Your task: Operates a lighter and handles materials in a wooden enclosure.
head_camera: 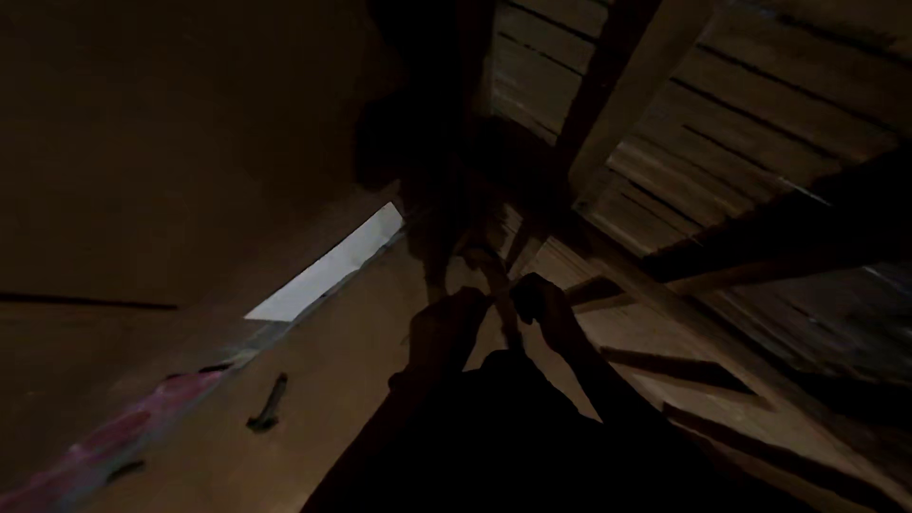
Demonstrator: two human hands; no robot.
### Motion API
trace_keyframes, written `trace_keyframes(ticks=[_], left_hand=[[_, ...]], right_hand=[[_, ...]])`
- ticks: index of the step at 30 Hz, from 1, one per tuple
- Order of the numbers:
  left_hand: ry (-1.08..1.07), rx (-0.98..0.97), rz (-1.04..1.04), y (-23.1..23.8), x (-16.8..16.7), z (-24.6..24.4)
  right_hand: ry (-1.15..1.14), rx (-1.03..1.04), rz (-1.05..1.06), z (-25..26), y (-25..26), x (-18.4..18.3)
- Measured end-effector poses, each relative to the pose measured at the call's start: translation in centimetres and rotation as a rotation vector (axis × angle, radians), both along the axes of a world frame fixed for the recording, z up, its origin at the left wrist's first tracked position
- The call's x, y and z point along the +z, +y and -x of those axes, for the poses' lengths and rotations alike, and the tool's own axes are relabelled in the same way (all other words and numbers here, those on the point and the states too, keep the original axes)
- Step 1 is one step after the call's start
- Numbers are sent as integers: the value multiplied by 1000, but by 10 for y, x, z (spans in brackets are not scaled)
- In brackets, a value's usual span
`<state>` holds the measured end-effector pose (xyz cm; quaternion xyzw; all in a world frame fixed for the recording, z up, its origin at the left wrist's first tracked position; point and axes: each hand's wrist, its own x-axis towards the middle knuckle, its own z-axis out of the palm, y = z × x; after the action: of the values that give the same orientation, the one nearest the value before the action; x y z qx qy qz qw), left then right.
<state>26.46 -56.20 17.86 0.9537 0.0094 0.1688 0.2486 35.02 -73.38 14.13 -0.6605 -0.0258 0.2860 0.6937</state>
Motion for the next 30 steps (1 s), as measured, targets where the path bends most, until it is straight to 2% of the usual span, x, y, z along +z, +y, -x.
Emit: trace_keyframes(ticks=[9,14,30], left_hand=[[5,256,-36,-82,-2,3],[-35,293,-36,-109,-4,-1],[-26,265,-105,-119,4,-31]], right_hand=[[114,118,60,-24,-48,4],[39,198,181,-36,-67,11],[41,198,121,-65,-72,3]])
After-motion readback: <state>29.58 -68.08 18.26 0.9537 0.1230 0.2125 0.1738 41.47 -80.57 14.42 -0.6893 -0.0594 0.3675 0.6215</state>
